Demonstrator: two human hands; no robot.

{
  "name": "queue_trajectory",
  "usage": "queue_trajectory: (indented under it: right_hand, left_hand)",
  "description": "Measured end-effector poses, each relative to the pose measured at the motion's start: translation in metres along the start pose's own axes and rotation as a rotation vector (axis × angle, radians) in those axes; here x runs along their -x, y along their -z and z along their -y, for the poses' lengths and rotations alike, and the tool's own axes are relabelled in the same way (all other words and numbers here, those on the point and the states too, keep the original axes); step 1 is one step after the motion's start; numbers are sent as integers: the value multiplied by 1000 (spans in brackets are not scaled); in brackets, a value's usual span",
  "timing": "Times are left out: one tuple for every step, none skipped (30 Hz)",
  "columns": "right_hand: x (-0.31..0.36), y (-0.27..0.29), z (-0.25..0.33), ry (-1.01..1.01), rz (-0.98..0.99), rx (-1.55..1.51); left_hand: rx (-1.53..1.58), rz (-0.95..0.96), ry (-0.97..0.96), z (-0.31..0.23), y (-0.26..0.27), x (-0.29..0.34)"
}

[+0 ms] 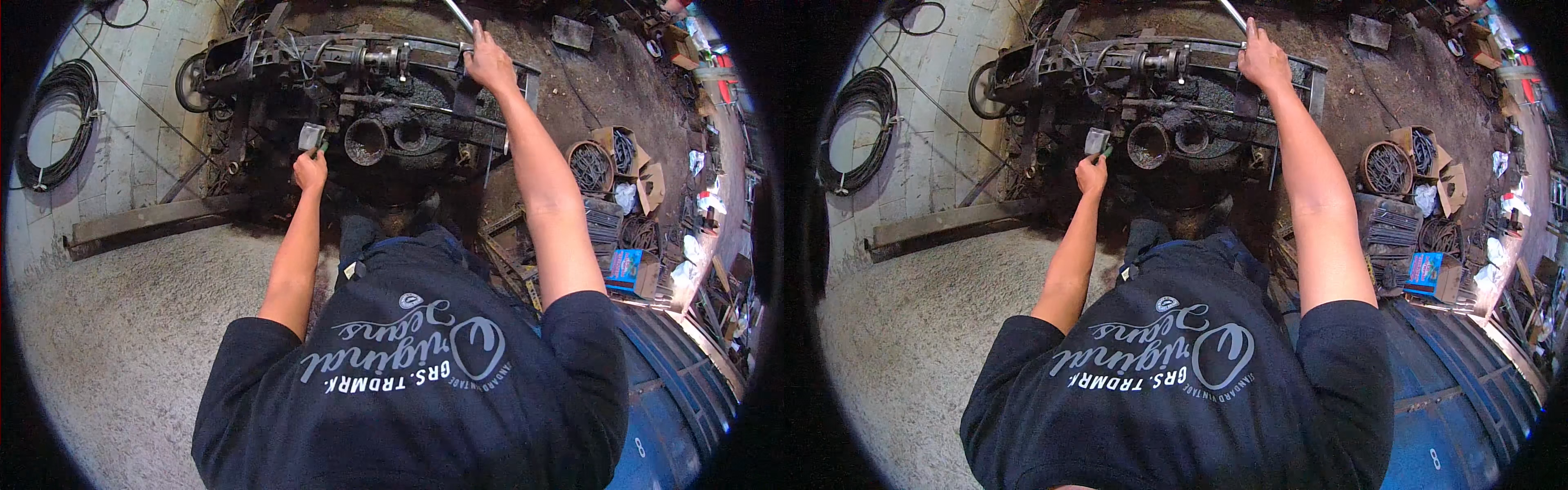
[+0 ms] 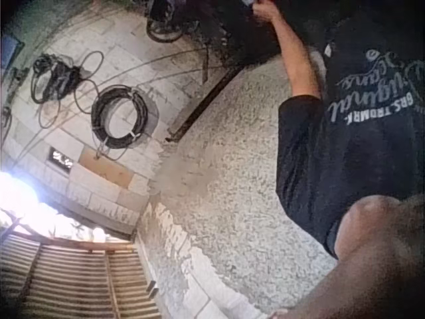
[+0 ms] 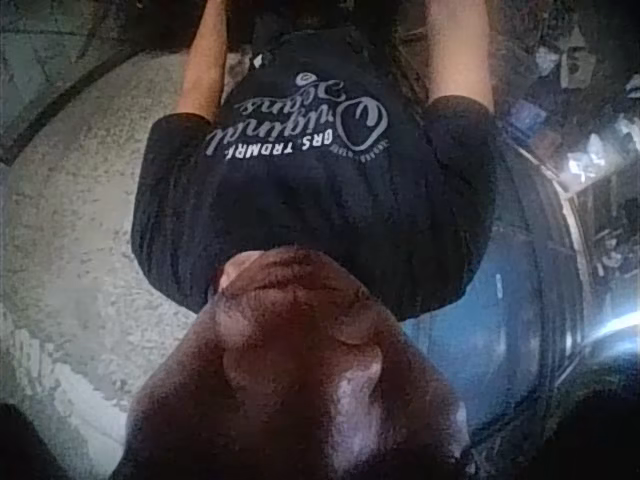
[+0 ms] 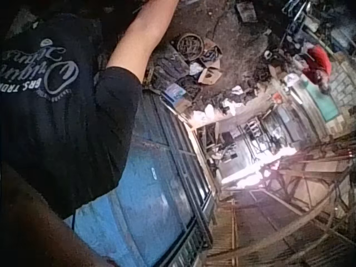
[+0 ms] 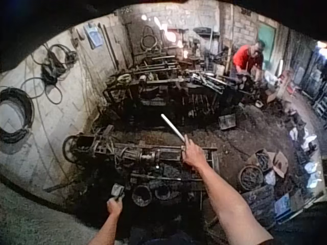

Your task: Applying lubricant to internal components of an industrial machine using a brush and manipulating a metal pipe.

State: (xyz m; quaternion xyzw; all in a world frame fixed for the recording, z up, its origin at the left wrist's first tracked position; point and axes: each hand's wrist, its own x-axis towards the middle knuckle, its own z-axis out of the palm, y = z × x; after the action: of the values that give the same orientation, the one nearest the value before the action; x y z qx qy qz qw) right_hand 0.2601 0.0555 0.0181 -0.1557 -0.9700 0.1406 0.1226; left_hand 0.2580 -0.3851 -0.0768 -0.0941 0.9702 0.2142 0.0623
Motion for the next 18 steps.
queue_trajectory:
  right_hand:
    - [0,1,0,-4,4,-4]
    - [0,2,0,-4,4,-5]
    - [1,3,-1,-9,11,-6]
    - [2,4,-2,-15,18,-6]
    - [2,4,-2,-14,18,-6]
    - [1,4,-1,-16,18,-9]
    - [1,4,-1,-18,19,-13]
    - [1,4,-1,-19,19,-13]
    - [2,4,-1,-23,23,-13]
    - [2,4,0,-28,27,-14]
    - [1,5,0,-28,27,-14]
    - [1,5,0,-27,32,-18]
    - [0,5,0,-26,37,-23]
    - [1,5,0,-25,37,-23]
    - [1,5,-1,-23,31,-22]
    - [1,5,-2,-21,24,-20]
    - [1,4,-3,-21,24,-21]
    - [1,4,-3,-20,18,-18]
  left_hand:
    - [12,12,20,0,0,0]
    - [24,25,40,0,0,0]
    - [24,25,40,-1,1,0]
    - [19,19,35,-1,1,1]
    - [15,13,29,-1,2,2]
    - [15,13,29,-2,3,2]
    - [4,15,34,-4,3,2]
    - [-7,17,40,-5,3,3]
    - [-8,17,41,-6,3,3]
    - [7,16,43,-6,4,4]
    - [21,15,45,-7,4,5]
    - [21,15,46,-4,3,4]
    - [11,6,15,-2,2,4]
    - [1,-2,-15,1,2,3]
    - [1,-2,-15,2,0,2]
    - [-2,-3,-2,4,-1,1]
    - [-5,-3,11,5,-2,1]
    - [-5,-2,11,5,-2,1]
